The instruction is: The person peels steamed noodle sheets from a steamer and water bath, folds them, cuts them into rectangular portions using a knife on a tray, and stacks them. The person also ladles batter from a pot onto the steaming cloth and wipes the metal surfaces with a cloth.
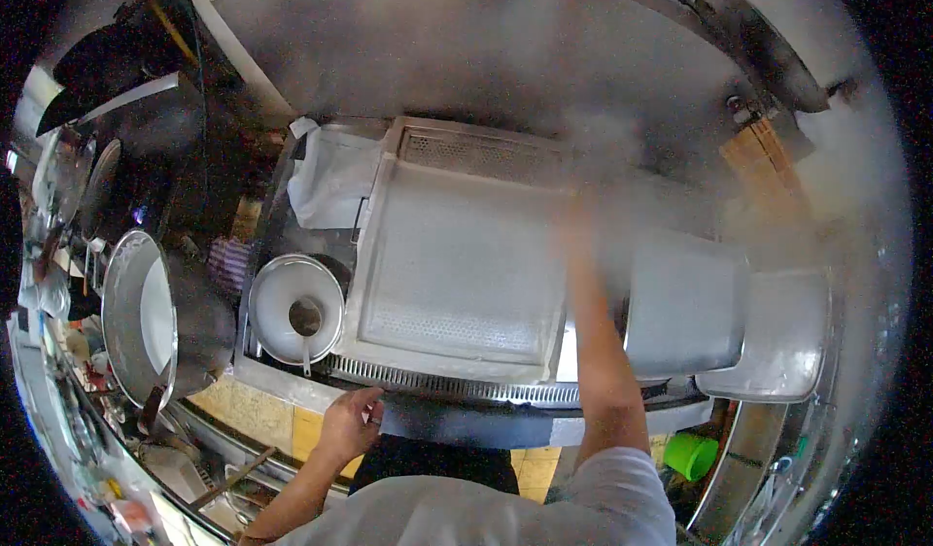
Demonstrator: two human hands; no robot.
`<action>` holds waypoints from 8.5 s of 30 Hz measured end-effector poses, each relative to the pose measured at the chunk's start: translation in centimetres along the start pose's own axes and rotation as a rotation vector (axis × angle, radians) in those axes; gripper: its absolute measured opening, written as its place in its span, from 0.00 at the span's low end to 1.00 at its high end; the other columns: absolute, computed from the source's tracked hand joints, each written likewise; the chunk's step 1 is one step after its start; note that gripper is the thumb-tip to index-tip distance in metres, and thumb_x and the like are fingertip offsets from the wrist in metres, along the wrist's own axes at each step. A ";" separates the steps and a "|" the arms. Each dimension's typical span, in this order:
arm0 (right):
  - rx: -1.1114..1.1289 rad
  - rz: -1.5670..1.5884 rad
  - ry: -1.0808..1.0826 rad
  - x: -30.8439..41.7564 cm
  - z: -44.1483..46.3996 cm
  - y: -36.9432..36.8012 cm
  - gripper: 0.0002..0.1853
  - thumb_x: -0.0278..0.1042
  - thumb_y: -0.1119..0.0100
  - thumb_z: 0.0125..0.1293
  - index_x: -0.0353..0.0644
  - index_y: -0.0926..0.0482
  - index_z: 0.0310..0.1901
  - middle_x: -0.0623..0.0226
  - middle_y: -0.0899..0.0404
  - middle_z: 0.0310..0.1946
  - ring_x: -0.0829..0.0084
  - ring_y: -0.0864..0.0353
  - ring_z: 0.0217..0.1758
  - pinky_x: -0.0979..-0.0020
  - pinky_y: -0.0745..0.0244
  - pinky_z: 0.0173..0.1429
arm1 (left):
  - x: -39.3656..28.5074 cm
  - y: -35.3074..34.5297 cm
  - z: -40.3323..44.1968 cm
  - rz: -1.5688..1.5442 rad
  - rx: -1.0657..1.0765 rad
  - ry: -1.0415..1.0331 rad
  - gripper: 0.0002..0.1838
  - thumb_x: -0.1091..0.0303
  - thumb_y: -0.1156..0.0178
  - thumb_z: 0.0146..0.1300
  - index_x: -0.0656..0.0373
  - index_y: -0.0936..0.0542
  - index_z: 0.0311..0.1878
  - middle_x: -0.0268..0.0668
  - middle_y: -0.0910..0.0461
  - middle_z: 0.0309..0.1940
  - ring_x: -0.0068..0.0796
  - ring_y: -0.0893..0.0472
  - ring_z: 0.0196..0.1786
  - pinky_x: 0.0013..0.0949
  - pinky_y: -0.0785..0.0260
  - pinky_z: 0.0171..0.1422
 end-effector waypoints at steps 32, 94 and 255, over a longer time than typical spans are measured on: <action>0.662 0.083 0.088 24.8 -16.0 7.6 0.13 0.36 0.44 0.61 0.43 0.11 0.40 0.45 0.13 0.43 0.43 0.13 0.48 0.48 0.18 0.55 | 4.5 4.0 -9.6 -0.106 -0.134 -0.019 0.12 0.68 0.33 0.64 0.58 0.13 0.50 0.49 0.12 0.41 0.51 0.13 0.43 0.49 0.19 0.48; 0.354 -0.569 1.330 75.1 -19.4 39.0 0.08 0.30 0.39 0.60 0.43 0.10 0.33 0.55 0.10 0.32 0.56 0.08 0.38 0.57 0.13 0.42 | 23.0 33.1 -20.3 -0.077 -0.843 0.227 0.19 0.47 0.34 0.70 0.53 0.11 0.50 0.37 0.18 0.53 0.46 0.13 0.48 0.47 0.20 0.53; 0.982 0.798 0.321 70.6 -4.4 22.7 0.04 0.23 0.43 0.63 0.34 0.19 0.32 0.66 0.19 0.33 0.74 0.26 0.33 0.66 0.31 0.34 | 22.9 27.5 -20.9 -0.528 -0.956 -0.088 0.08 0.72 0.29 0.63 0.62 0.18 0.40 0.38 0.17 0.30 0.26 0.18 0.32 0.31 0.24 0.40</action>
Point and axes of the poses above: each hand's wrist, its own z-axis towards the middle knuckle, its own y-axis out of the back of the hand, x = y × z, the point moved 4 cm from there along z, towards the middle knuckle
